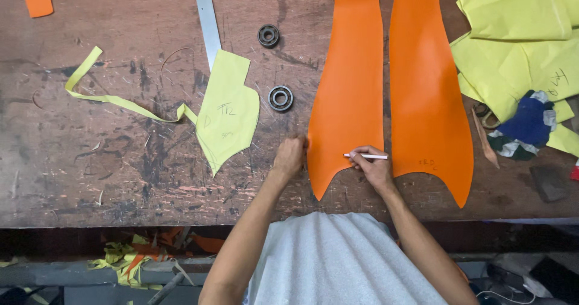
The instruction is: The person cuts a shape from orange fabric using shears, marks lines on the material with a white pencil, and then uses a paper pattern to mark and cut additional pieces.
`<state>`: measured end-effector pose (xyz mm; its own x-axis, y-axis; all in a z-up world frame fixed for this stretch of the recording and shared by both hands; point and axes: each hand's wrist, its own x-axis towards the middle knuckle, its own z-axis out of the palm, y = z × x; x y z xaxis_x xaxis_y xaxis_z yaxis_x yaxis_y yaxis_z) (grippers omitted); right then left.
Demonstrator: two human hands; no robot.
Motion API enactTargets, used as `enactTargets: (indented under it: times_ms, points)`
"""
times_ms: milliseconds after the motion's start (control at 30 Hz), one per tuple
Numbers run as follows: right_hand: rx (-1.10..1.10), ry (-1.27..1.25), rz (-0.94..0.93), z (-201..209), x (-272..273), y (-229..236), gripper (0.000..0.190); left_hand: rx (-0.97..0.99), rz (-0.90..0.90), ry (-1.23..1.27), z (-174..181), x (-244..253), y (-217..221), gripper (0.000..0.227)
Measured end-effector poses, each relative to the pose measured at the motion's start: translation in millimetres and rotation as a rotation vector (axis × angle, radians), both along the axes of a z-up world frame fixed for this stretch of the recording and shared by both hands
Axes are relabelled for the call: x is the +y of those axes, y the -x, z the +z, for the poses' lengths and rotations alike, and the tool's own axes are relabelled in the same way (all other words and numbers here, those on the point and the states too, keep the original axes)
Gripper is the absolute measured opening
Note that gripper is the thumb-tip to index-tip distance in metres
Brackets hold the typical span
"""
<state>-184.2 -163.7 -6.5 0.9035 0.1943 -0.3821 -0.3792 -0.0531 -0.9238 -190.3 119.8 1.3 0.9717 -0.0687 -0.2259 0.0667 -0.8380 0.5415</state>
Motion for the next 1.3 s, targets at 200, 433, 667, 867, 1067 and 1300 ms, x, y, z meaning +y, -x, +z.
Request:
enactTargets:
  times_ms: [200,433,667,867,1067,1300]
  points:
    - [0.028,-0.008,-0.018,2.3,1.6,-2.4,0.015,0.214,-0.023,-0.457,24.4,20.5,-19.7,0.035]
    - [-0.096,0.217,0.059,35.2,10.5,1.6,0.016,-0.087,0.042,-0.834,75.5,1.8,-38.0,0.043]
    - [-0.129,0.284,0.072,45.0,10.7,6.8,0.016,0.101,-0.361,-0.084,51.1,-59.2,-19.6,0.061]
    - [-0.188,0.299,0.041,54.3,12.8,15.1,0.018,0.130,-0.349,-0.106,66.6,-61.0,-22.6,0.081]
    - [-0.243,0.374,-0.008,59.7,23.7,17.9,0.017,0.103,-0.356,-0.136,66.0,-62.6,-21.7,0.085]
    - [-0.244,0.440,0.057,60.0,22.4,23.4,0.013,0.112,-0.348,-0.132,66.3,-63.0,-22.8,0.084]
